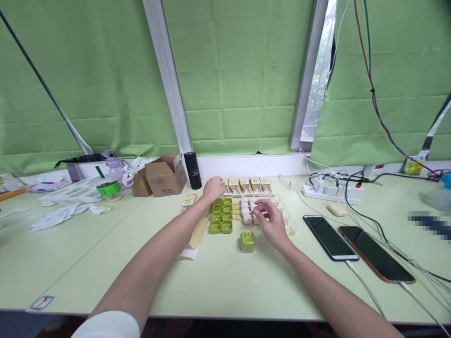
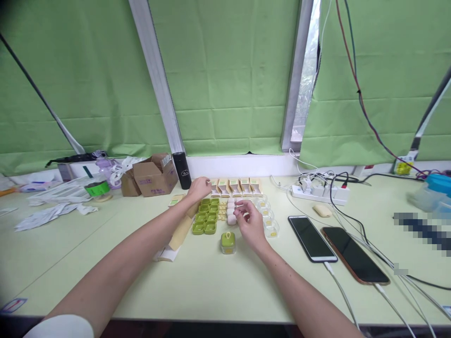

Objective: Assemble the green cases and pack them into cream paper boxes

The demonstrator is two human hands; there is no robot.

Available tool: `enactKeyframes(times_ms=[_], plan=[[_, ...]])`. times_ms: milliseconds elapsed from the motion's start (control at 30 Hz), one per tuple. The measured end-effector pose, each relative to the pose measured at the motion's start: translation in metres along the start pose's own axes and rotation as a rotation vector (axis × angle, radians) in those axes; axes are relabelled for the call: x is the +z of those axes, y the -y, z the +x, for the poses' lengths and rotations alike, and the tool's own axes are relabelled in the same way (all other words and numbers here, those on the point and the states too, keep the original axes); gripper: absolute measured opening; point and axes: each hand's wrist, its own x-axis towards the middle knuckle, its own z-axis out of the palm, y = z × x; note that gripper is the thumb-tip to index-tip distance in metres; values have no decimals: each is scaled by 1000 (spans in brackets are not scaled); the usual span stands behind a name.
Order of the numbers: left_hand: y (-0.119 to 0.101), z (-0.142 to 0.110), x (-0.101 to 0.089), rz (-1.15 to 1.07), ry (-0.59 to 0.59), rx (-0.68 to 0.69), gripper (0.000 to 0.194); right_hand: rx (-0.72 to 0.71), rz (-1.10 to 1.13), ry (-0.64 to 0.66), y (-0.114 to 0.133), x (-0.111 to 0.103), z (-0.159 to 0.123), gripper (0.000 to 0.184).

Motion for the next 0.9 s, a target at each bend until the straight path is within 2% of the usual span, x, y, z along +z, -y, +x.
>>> enactKeyframes(times_ms=[133, 267, 367, 433, 500, 667, 767, 900], plan=[[-12, -62, -11, -64, 66, 195, 35, 13, -6, -4, -1, 1, 0, 24], [-15, -134, -12, -162, 95, 403, 38, 12, -6, -1, -3, 3, 0, 22], [-18, -175, -10, -264, 152, 476, 47, 18, -2, 12, -3, 4, -2, 21], [-24, -191, -9, -277, 176, 477, 56, 23, -2, 19, -3, 5, -2, 21], [-31, -199, -7, -253, 206, 480, 57, 20, -8, 19, -3, 4, -2, 22], [-33, -197, -1, -249, 200, 474, 32, -20, -26, -10, -1, 1, -1, 20], [-26, -187, -2, -330, 158, 413, 33, -46, -26, -32, 2, 1, -2, 18], [-23, -161, -10, -518, 69, 283, 37, -99, -17, -38, 8, 2, -7, 19]])
